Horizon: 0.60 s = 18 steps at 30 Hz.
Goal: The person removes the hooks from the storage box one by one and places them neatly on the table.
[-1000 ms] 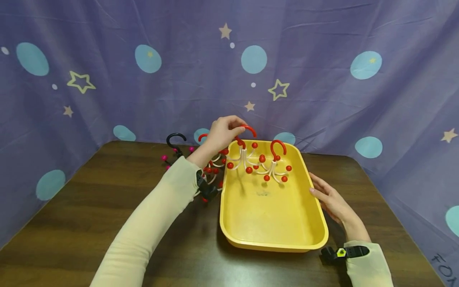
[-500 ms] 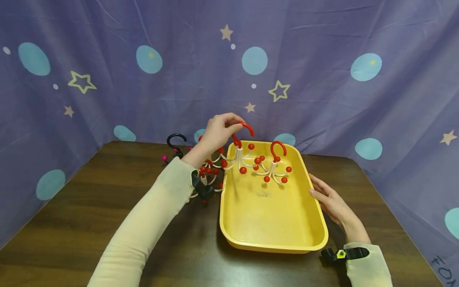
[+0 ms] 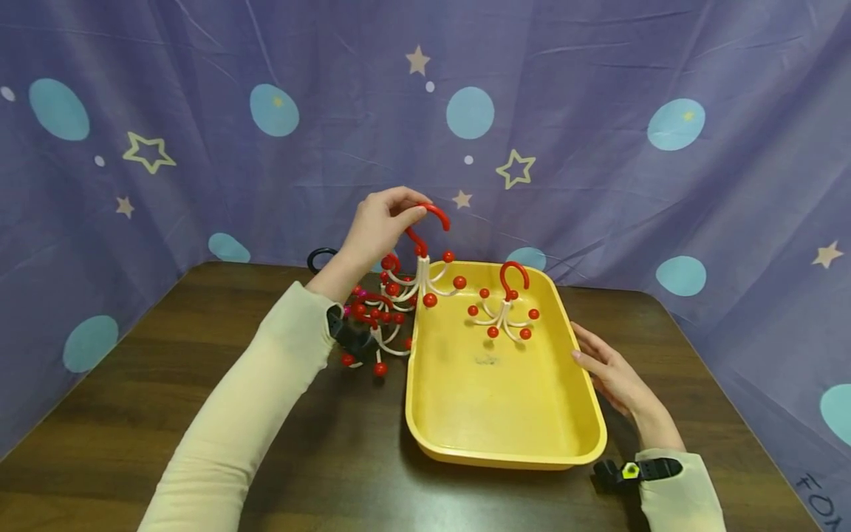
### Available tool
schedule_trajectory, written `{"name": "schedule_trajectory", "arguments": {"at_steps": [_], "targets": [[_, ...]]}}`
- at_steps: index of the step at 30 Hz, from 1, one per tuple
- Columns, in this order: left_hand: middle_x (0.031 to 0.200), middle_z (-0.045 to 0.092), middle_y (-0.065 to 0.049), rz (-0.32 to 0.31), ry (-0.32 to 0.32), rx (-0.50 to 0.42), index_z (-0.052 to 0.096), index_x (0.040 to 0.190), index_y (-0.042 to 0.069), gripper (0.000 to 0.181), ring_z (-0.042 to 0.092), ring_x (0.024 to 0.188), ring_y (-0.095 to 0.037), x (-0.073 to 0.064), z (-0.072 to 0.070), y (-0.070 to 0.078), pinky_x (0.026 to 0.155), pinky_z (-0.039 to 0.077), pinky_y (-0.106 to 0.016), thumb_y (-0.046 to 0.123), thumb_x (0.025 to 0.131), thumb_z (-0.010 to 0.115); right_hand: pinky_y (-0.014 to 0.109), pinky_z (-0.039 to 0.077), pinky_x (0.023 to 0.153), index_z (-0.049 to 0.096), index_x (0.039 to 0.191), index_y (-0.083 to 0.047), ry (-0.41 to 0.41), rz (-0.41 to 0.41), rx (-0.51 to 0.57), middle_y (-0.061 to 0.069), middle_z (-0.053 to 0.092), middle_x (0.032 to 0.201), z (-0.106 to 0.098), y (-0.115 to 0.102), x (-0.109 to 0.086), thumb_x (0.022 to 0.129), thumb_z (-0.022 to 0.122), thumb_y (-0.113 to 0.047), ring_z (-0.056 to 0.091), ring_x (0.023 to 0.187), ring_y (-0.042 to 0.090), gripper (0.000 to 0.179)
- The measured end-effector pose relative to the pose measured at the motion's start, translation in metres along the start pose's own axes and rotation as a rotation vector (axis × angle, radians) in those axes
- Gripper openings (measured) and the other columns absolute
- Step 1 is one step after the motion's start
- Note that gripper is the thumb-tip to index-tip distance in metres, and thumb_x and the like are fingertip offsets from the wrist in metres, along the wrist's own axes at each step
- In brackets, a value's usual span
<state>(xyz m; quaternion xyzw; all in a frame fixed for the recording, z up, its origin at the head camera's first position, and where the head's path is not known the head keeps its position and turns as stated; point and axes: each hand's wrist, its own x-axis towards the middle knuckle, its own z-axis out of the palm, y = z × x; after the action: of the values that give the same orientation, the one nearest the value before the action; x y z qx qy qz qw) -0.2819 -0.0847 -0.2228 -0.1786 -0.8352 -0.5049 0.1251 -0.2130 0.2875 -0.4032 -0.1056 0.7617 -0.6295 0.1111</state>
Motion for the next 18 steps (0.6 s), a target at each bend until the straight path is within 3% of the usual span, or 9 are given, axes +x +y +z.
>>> {"name": "schedule_trajectory", "arguments": {"at_steps": [8,18], "targets": [[0.092,0.064,-0.004,0.016,0.074,-0.012,0.067,0.105,0.014,0.020,0.055,0.079,-0.015,-0.003,-0.020,-0.004,0.068,0.046,-0.029,0.024,0.089,0.059,0.029,0.051,0.080,0.009,0.147,-0.010,-0.011,0.002,0.020,0.025,0.015,0.147,0.000,0.001,0.001,0.097,0.045,-0.022,0.056,0.102,0.004,0.063],[0.095,0.064,-0.007,0.009,0.124,-0.012,0.066,0.105,0.014,0.022,0.057,0.082,-0.014,-0.010,-0.038,-0.010,0.070,0.045,-0.026,0.026,0.089,0.058,0.028,0.051,0.080,0.009,0.147,-0.010,0.000,-0.001,0.001,0.025,0.016,0.147,0.000,0.002,0.001,0.096,0.045,-0.023,0.056,0.102,0.002,0.063]]}}
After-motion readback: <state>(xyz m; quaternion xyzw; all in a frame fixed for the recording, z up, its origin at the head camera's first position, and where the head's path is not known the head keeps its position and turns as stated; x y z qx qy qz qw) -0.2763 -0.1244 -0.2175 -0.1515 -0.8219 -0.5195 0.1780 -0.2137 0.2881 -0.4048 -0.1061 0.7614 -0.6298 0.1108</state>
